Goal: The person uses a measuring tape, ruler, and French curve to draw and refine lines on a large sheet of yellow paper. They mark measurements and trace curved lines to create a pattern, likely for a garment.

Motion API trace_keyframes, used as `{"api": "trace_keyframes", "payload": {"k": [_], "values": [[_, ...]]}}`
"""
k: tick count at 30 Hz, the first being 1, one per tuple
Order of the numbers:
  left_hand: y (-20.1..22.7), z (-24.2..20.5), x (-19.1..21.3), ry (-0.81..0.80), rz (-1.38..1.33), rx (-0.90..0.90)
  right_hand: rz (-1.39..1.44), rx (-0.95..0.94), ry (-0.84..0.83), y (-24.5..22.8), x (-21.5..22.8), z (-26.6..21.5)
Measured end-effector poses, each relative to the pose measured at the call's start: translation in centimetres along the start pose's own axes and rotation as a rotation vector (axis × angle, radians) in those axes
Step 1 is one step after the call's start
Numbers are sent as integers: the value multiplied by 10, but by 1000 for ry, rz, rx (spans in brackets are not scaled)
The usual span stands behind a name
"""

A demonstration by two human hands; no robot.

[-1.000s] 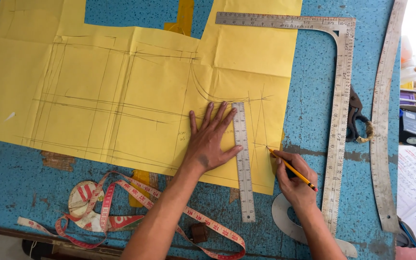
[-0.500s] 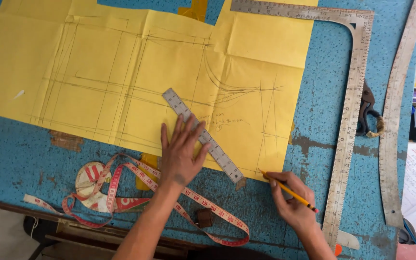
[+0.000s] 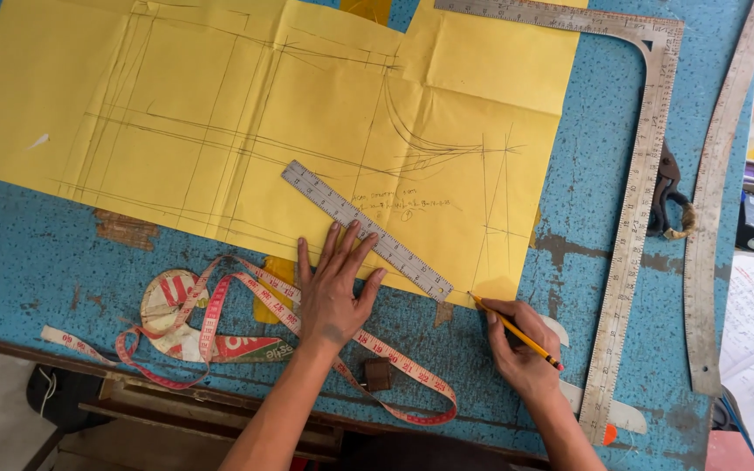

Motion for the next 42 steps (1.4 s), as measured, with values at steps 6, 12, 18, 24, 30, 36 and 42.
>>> {"api": "trace_keyframes", "payload": {"k": [6, 12, 18, 24, 30, 36, 42], "values": [[-1, -2, 0, 5, 24, -16, 24, -11, 7, 5, -2, -3], [-7, 1, 1, 7, 28, -8, 15, -1, 18, 10, 1, -5], [-43, 30, 19, -125, 177, 208, 49, -39, -14, -5, 4, -6], [-37, 1, 59, -80, 53, 169, -224, 251, -86, 9, 19, -22], [-25, -65, 88, 178, 61, 182, -462, 127, -125, 26, 73, -32], [80, -77, 14, -204, -276, 11, -615, -35, -446, 59, 82, -5], [124, -75, -28, -408, -294, -138, -658, 130, -670, 76, 73, 27]]}}
Point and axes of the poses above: each hand's wrist, its own z-axis towards the middle knuckle, its own x-axis out of the back of the hand, y = z × x, the point moved 1 cm from there along z, towards the middle knuckle, and after that the axes turned 12 degrees about y, right-handed, at the moved point
